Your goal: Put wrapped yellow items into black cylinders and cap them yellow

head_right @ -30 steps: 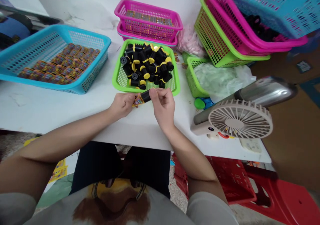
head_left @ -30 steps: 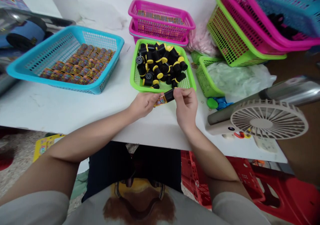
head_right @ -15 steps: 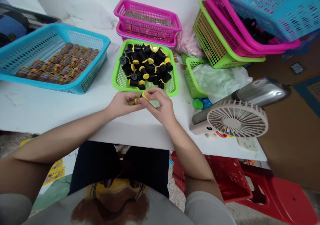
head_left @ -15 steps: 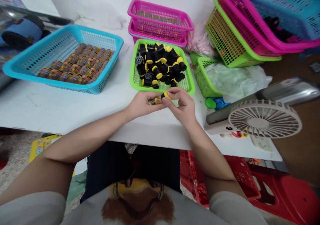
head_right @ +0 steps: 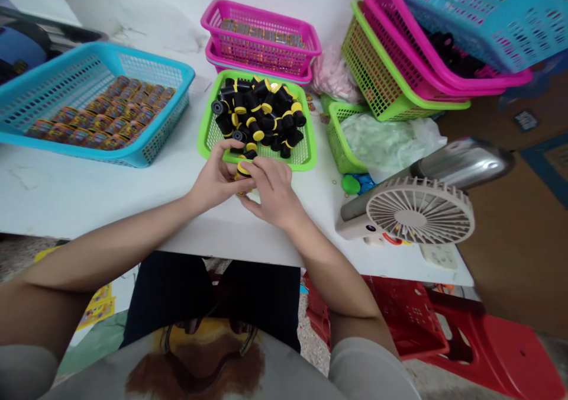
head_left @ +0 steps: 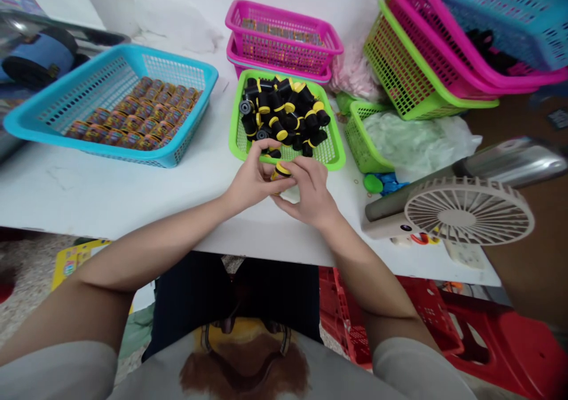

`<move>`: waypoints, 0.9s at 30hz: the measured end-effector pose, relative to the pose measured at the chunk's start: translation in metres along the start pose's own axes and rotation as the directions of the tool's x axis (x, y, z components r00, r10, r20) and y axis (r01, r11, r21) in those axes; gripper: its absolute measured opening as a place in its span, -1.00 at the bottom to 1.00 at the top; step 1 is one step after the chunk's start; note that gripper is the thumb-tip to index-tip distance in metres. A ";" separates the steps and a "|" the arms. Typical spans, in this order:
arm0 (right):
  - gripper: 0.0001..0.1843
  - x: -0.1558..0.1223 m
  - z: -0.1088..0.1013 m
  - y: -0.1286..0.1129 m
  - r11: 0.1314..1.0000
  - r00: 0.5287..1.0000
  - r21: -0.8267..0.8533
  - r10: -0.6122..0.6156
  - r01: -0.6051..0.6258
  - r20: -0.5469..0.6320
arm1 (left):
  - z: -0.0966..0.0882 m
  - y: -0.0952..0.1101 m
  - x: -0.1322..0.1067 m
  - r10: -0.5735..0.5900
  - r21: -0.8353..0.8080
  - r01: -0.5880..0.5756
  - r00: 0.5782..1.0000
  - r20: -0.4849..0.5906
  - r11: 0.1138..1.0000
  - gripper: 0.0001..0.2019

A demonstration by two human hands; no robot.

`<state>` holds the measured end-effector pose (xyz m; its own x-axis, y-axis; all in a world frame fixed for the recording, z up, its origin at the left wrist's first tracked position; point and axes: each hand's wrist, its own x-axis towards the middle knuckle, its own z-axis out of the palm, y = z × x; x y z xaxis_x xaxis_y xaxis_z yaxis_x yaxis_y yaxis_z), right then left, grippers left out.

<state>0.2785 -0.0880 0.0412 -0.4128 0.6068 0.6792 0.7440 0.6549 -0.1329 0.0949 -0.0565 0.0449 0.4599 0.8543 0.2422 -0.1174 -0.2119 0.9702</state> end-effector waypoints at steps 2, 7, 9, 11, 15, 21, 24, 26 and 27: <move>-0.44 0.000 0.007 -0.006 0.998 0.999 -0.058 -0.020 0.018 -0.038 | 0.004 -0.002 0.000 0.006 -0.072 -0.004 1.000 0.014 0.997 -0.28; -0.48 0.001 0.010 -0.015 0.996 0.992 -0.045 -0.080 0.076 -0.097 | 0.012 -0.002 -0.002 -0.124 -0.228 0.148 0.985 0.118 0.962 -0.30; -0.50 0.001 0.007 -0.016 0.996 0.992 -0.039 -0.081 0.078 -0.093 | 0.010 0.000 -0.002 -0.149 -0.255 0.193 0.972 0.184 0.947 -0.21; -0.48 0.002 0.005 -0.018 0.992 0.985 0.047 -0.108 0.115 -0.138 | 0.005 0.003 -0.002 -0.142 -0.279 0.221 0.950 0.277 0.935 -0.12; -0.41 0.006 0.003 -0.023 0.901 0.961 0.377 -0.128 0.216 -0.245 | -0.001 0.008 -0.006 -0.041 -0.395 0.272 0.863 0.503 0.877 -0.06; -0.48 0.002 0.006 -0.013 0.958 0.977 0.247 -0.102 0.147 -0.187 | 0.004 0.008 -0.006 -0.081 -0.335 0.213 0.927 0.366 0.918 -0.13; -0.57 -0.002 0.007 -0.005 0.988 0.978 0.026 -0.146 0.151 -0.149 | 0.007 0.008 -0.006 -0.099 -0.171 0.142 0.967 0.235 0.975 -0.16; -0.63 -0.003 0.008 -0.002 0.983 0.977 -0.051 -0.180 0.175 -0.115 | 0.008 0.008 -0.008 -0.076 -0.068 0.088 0.985 0.155 0.994 -0.22; -0.65 -0.002 0.008 -0.002 0.978 0.973 -0.071 -0.204 0.197 -0.108 | 0.009 0.007 -0.010 -0.060 -0.022 0.063 0.991 0.115 0.998 -0.25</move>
<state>0.2735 -0.0870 0.0341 -0.4968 0.4084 0.7658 0.6833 0.7281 0.0550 0.0977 -0.0706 0.0495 0.5647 0.8050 0.1819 -0.1073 -0.1470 0.9833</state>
